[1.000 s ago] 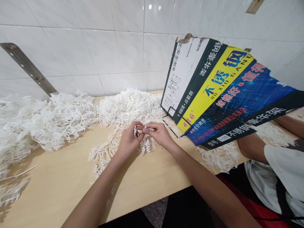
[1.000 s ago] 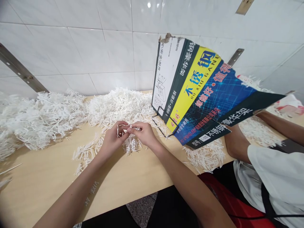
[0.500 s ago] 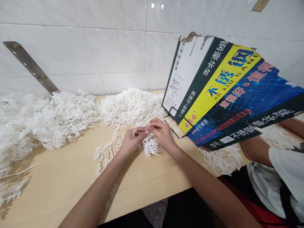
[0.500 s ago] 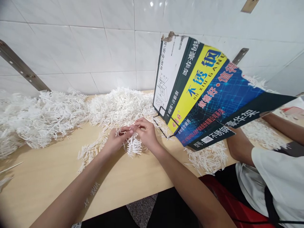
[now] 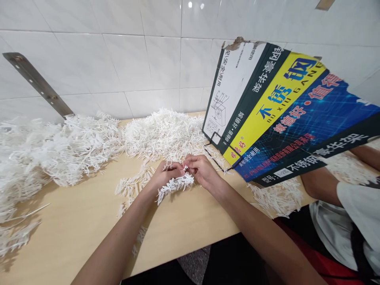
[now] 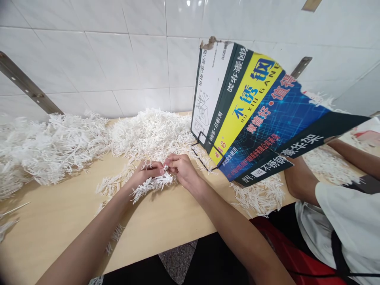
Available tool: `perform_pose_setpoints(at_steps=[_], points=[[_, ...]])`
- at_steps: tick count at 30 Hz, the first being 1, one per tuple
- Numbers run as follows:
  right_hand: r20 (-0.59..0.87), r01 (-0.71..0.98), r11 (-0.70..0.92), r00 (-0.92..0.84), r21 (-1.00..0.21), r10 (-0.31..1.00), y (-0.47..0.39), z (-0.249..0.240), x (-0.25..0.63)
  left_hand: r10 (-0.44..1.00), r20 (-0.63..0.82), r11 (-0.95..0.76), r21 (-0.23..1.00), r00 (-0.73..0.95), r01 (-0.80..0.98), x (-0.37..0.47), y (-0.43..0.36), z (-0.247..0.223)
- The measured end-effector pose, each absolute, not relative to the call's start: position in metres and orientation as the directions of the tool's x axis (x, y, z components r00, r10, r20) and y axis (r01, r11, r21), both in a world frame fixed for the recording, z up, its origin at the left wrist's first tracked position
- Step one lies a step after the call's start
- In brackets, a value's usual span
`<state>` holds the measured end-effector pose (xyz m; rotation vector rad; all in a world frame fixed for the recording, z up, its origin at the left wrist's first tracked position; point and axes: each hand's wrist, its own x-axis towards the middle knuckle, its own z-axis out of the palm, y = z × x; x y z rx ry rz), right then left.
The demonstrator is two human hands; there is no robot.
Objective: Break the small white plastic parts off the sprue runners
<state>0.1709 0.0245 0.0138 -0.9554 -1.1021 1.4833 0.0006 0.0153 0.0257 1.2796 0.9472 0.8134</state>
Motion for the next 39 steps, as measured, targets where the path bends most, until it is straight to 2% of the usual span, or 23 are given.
perform_pose_setpoints(at_steps=[3, 6, 7, 10, 12, 15, 18, 21, 24, 29, 33, 39], points=[[0.064, -0.215, 0.031, -0.148, -0.976, 0.987, 0.023, 0.016, 0.171, 0.919, -0.099, 0.093, 0.995, 0.382, 0.034, 0.002, 0.015, 0.026], [0.202, -0.027, 0.200, -0.133, -0.979, 0.970, 0.025, 0.016, 0.173, 0.912, -0.072, 0.032, 0.994, 0.404, 0.105, 0.002, 0.013, 0.027], [0.257, 0.010, 0.259, -0.066, -0.966, 0.964, 0.026, 0.016, 0.175, 0.904, -0.062, 0.016, 0.994, 0.422, 0.111, 0.001, 0.012, 0.028], [0.403, 0.019, 0.415, 0.288, -0.909, 0.869, 0.035, 0.015, 0.184, 0.903, -0.022, 0.011, 1.000, 0.429, 0.029, -0.001, 0.009, 0.029], [0.457, 0.069, 0.466, 0.361, -0.882, 0.813, 0.039, 0.013, 0.190, 0.943, 0.003, 0.012, 0.999, 0.332, -0.043, 0.001, 0.008, 0.030], [0.466, 0.180, 0.439, 0.147, -0.880, 0.873, 0.041, 0.011, 0.189, 0.989, 0.049, -0.041, 0.998, 0.141, -0.057, 0.005, 0.009, 0.028], [0.287, 0.124, 0.290, -0.048, -0.949, 0.957, 0.038, 0.008, 0.182, 0.992, 0.115, -0.115, 0.993, 0.042, -0.009, 0.006, 0.011, 0.024], [0.045, -0.004, 0.046, -0.182, -0.999, 0.982, 0.037, 0.008, 0.179, 0.983, 0.177, -0.179, 0.982, 0.037, 0.064, 0.004, 0.012, 0.020], [-0.062, -0.058, -0.083, -0.293, -0.995, 0.954, 0.035, 0.010, 0.180, 0.967, 0.239, -0.250, 0.960, 0.094, 0.129, 0.000, 0.011, 0.019], [-0.036, -0.024, -0.049, -0.374, -0.999, 0.927, 0.034, 0.013, 0.181, 0.944, 0.283, -0.313, 0.931, 0.170, 0.188, -0.001, 0.010, 0.019], [0.065, 0.037, 0.079, -0.289, -0.996, 0.955, 0.033, 0.014, 0.180, 0.952, 0.251, -0.282, 0.942, 0.174, 0.180, 0.001, 0.011, 0.018], [0.191, 0.028, 0.197, -0.145, -0.980, 0.971, 0.032, 0.018, 0.180, 0.969, 0.177, -0.212, 0.953, 0.171, 0.217, 0.004, 0.013, 0.018]])
